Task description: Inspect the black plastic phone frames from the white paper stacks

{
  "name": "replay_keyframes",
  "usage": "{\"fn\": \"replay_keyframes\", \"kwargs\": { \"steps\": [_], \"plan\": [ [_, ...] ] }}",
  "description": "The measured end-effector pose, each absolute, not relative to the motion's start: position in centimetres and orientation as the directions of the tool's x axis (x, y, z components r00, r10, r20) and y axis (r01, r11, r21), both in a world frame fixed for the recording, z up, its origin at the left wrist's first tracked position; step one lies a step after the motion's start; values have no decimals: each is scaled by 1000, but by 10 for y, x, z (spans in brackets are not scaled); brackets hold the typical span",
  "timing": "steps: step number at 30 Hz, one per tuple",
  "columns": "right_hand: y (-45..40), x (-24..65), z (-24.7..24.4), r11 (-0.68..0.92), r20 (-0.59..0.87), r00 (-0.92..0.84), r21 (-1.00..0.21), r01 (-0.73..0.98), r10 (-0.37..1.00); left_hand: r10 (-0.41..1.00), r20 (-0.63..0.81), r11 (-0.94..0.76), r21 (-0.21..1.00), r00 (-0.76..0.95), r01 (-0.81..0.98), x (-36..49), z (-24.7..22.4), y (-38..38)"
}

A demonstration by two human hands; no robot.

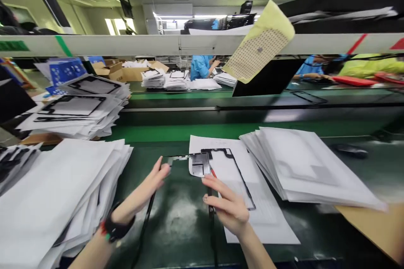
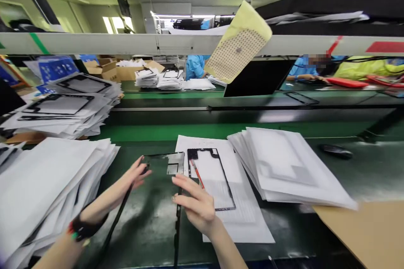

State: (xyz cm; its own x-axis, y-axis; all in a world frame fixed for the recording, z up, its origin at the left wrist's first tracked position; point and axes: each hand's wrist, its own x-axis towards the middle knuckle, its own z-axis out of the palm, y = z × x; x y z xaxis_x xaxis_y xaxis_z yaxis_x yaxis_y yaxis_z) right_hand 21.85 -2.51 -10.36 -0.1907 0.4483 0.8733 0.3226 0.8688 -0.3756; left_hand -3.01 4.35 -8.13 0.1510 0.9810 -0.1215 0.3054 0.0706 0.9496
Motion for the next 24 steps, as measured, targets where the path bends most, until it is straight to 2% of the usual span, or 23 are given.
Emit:
{"fn": "replay_keyframes", "kwargs": {
  "steps": [2, 4, 6, 8, 10, 15, 19, 21, 24],
  "plan": [
    [-36, 220, -104, 866, 887, -190, -331, 375, 421, 954, -158, 120, 980, 256, 157, 4, -82, 49],
    [-43, 224, -105, 822, 883, -107, -374, 430, 458, 951, -114, 110, 994, 286, 28, 20, -74, 50],
    [-43, 227, -105, 730, 802, 67, -572, 373, 594, 970, -14, 36, 996, 243, -84, 22, -61, 45],
    [-39, 227, -103, 594, 620, 183, -784, 180, 763, 981, 110, -86, 985, 157, -151, 18, -48, 32],
    [-31, 221, -99, 518, 508, 209, -855, 7, 836, 968, 239, -224, 961, 80, -161, 14, -40, 17],
    [-17, 196, -81, 641, 571, 395, -765, -63, 720, 877, 473, -464, 880, 87, -105, 12, -34, -10],
    [-20, 184, -72, 678, 591, 419, -731, -86, 690, 714, 691, -700, 708, 112, 95, 11, -22, -23],
    [-23, 182, -71, 686, 596, 422, -722, -92, 683, 650, 754, -754, 627, 92, 193, 12, -15, -30],
    [-26, 180, -71, 682, 591, 426, -725, -91, 685, 623, 781, -764, 595, 44, 252, 15, -5, -39]
  ]
}}
